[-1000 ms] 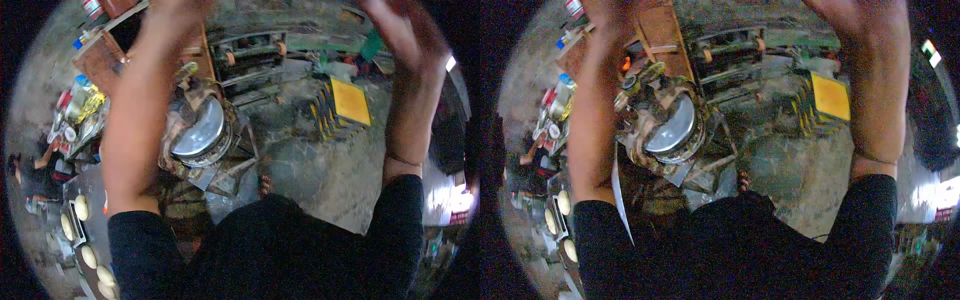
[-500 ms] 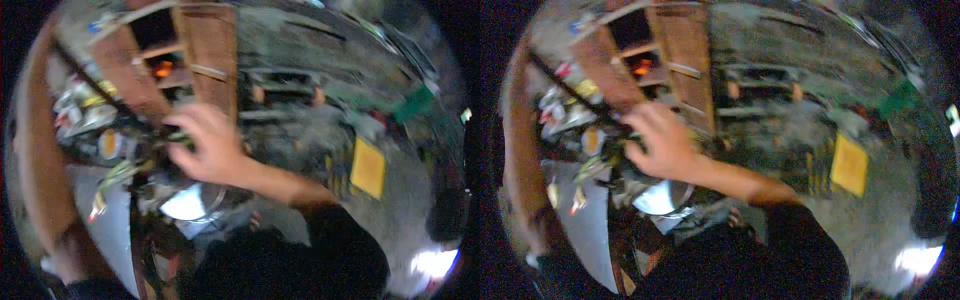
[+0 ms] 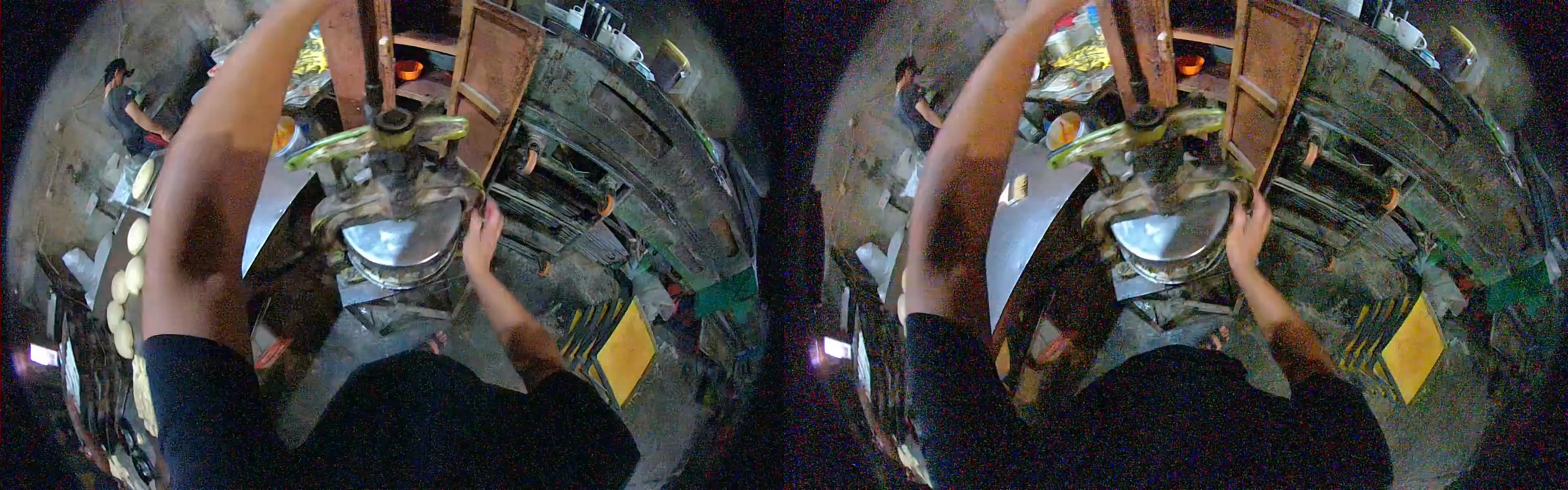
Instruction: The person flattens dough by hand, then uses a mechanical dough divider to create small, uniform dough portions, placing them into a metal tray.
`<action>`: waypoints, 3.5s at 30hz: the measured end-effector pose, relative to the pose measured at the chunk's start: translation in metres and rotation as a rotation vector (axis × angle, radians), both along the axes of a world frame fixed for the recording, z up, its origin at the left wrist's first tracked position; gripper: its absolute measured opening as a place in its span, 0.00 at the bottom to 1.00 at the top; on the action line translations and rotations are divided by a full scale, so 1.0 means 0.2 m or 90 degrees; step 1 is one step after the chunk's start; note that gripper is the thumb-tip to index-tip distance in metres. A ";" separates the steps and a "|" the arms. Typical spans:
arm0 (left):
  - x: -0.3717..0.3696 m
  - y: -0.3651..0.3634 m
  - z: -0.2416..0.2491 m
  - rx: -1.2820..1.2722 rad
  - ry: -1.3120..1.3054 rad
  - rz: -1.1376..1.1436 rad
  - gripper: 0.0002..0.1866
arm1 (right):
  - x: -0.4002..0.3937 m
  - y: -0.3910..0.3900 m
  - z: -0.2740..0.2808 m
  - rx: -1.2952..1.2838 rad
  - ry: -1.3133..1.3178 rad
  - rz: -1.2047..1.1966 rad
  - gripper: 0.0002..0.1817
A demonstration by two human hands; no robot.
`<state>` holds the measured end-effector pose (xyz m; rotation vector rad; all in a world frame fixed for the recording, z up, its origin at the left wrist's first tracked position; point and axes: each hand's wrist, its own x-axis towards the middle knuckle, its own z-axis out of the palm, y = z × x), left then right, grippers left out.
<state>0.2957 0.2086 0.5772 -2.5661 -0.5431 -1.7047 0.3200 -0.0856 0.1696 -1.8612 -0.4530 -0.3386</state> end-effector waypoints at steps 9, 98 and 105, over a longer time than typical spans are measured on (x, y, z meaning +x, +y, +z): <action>-0.86 -0.39 -0.65 -0.260 -0.155 -0.254 0.18 | -0.67 -0.02 -0.75 0.537 1.073 0.183 0.47; -12.73 -1.72 -3.42 -0.598 -1.114 0.319 0.26 | -11.76 0.74 -0.62 -0.328 0.529 1.219 0.21; -13.53 -1.12 -3.12 -0.758 -1.070 0.349 0.25 | -12.48 1.20 -0.33 -0.339 0.603 1.133 0.22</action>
